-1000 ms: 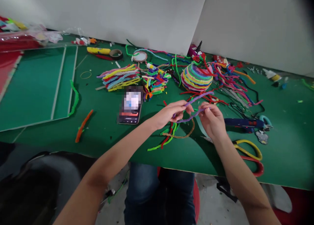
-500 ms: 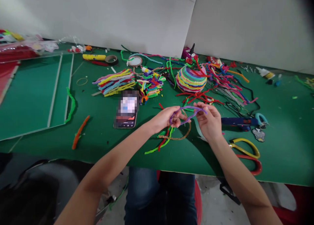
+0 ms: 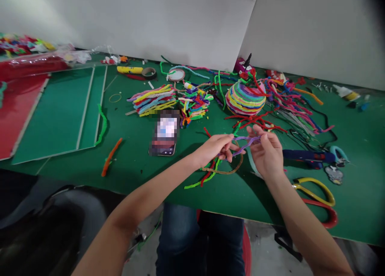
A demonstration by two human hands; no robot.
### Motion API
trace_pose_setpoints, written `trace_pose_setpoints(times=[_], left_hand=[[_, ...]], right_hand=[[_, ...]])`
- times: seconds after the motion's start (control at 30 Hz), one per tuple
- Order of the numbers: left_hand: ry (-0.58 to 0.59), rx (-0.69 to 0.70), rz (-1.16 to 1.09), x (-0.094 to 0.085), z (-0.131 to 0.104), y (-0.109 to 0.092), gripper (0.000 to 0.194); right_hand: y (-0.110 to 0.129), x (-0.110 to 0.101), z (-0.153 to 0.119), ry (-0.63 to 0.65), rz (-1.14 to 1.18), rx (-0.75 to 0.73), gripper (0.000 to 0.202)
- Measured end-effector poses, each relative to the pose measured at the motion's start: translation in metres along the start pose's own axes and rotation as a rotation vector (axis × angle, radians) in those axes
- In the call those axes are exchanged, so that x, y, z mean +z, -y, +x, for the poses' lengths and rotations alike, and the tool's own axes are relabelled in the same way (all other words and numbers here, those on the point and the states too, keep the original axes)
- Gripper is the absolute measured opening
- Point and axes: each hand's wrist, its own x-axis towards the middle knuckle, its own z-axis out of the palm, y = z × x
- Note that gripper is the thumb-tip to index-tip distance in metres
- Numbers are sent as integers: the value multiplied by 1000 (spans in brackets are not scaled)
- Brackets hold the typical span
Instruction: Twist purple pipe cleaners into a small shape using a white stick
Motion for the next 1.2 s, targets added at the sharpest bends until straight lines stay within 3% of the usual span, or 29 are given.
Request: trace_pose_setpoints(times=[0.13,0.3,0.57,0.87,1.03,1.2], left_hand=[[-3,26,-23,0,-1,1,40],[-46,128,-100,-4,1,2,35],[104,113,-22,-2,-2,3,31],[97,13,68,-2,0,0,27],[32,78,31,-2,2,1,24],[9,120,12,-3,2,2,23]], right_hand=[[-4,-3,1,-37,-66,-5,6],[-2,-3,2,7,-134,-89,10],[2,2,1,-22,21,-5,2],[-2,-2,2,-37,45,10,6],[5,4,0,-94,145,142,11],[7,7,0,-111,175,170,14]])
